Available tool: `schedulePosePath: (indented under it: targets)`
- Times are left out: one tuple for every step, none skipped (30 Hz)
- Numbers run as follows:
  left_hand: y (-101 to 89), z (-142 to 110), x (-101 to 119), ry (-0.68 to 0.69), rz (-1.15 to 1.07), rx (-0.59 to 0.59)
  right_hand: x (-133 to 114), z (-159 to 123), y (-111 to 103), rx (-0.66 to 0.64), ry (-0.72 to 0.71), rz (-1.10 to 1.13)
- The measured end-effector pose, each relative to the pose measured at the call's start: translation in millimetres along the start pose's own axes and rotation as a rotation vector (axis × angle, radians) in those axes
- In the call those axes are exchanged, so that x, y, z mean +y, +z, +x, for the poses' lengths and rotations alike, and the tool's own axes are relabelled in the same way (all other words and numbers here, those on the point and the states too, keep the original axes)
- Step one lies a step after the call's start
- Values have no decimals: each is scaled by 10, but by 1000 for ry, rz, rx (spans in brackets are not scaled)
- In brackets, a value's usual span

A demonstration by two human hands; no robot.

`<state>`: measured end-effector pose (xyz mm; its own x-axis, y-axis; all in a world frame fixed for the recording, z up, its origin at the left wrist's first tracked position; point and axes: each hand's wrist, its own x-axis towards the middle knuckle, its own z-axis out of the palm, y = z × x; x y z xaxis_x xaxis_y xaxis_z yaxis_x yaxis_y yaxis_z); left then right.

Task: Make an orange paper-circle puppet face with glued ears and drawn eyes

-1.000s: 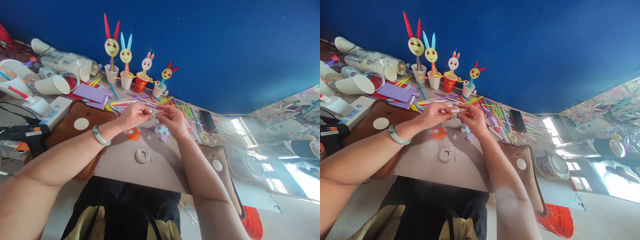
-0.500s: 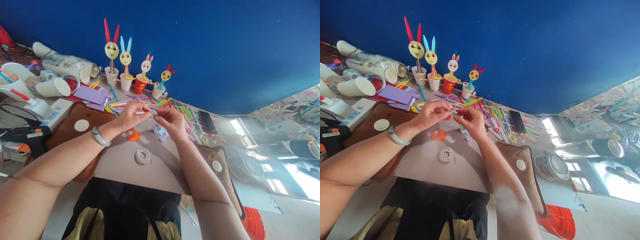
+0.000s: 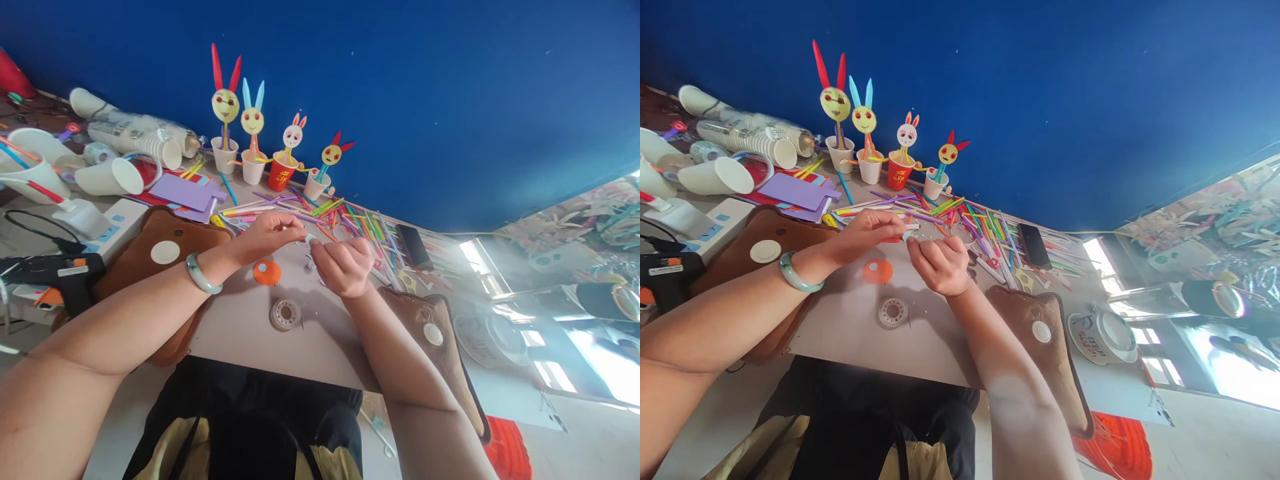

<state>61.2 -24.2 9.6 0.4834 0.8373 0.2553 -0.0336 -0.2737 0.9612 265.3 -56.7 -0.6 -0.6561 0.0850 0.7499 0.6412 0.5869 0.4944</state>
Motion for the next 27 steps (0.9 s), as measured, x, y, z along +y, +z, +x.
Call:
schedulePosePath:
  targets:
    - [-2,2,-3,-8,-19,-3,-5,7,0,2,-28,-27]
    - [-4,5,-9,-14,-36,-2,-10,15,-1,5,-52,-43]
    - [-5,8,-15,-18,-47,2,-16,20,-2,6,-69,-50]
    - [-5,11,-21,-22,-53,6,-21,22,-2,4,-81,-53]
    - [-5,13,-25,-23,-55,10,-24,18,-1,1,-84,-53]
    - [-3,14,-27,-24,-54,12,-27,9,1,-8,-76,-50]
    - [0,13,-26,-22,-52,18,-28,-4,5,-24,-60,-41]
    - [3,12,-22,-18,-46,28,-30,-20,10,-45,-33,-26]
    - [6,10,-15,-9,-38,43,-32,-36,17,-73,5,2]
    - [9,7,-7,3,-25,63,-34,-51,24,-104,51,47]
    - [12,5,2,19,-8,87,-39,-63,32,-137,105,101]
    - [14,3,11,37,15,113,-45,-72,39,-171,159,157]
    - [15,3,17,56,42,139,-54,-77,47,-205,209,204]
    - [16,3,20,72,73,163,-64,-80,54,-239,248,239]
    - [17,4,20,83,105,186,-75,-82,60,-273,276,261]
    - [17,7,16,89,137,209,-86,-84,66,-302,296,276]
    - [18,9,10,90,168,232,-96,-87,71,-325,312,293]
    - [18,12,3,89,193,253,-105,-91,75,-342,327,314]
    - [19,14,-4,87,212,271,-112,-96,78,-351,343,338]
    - [20,16,-10,86,225,286,-118,-101,80,-356,353,358]
    - [21,18,-15,87,236,296,-122,-105,81,-356,358,364]
    - [21,19,-18,88,244,301,-124,-108,81,-356,355,357]
    - [21,20,-20,90,250,303,-126,-109,80,-355,348,337]
    - [20,21,-22,90,257,304,-127,-107,79,-353,340,311]
    - [19,21,-24,89,263,302,-129,-104,79,-350,339,288]
    - [19,22,-28,88,268,299,-130,-100,79,-345,346,273]
    - [19,23,-33,86,270,295,-130,-95,80,-337,361,272]
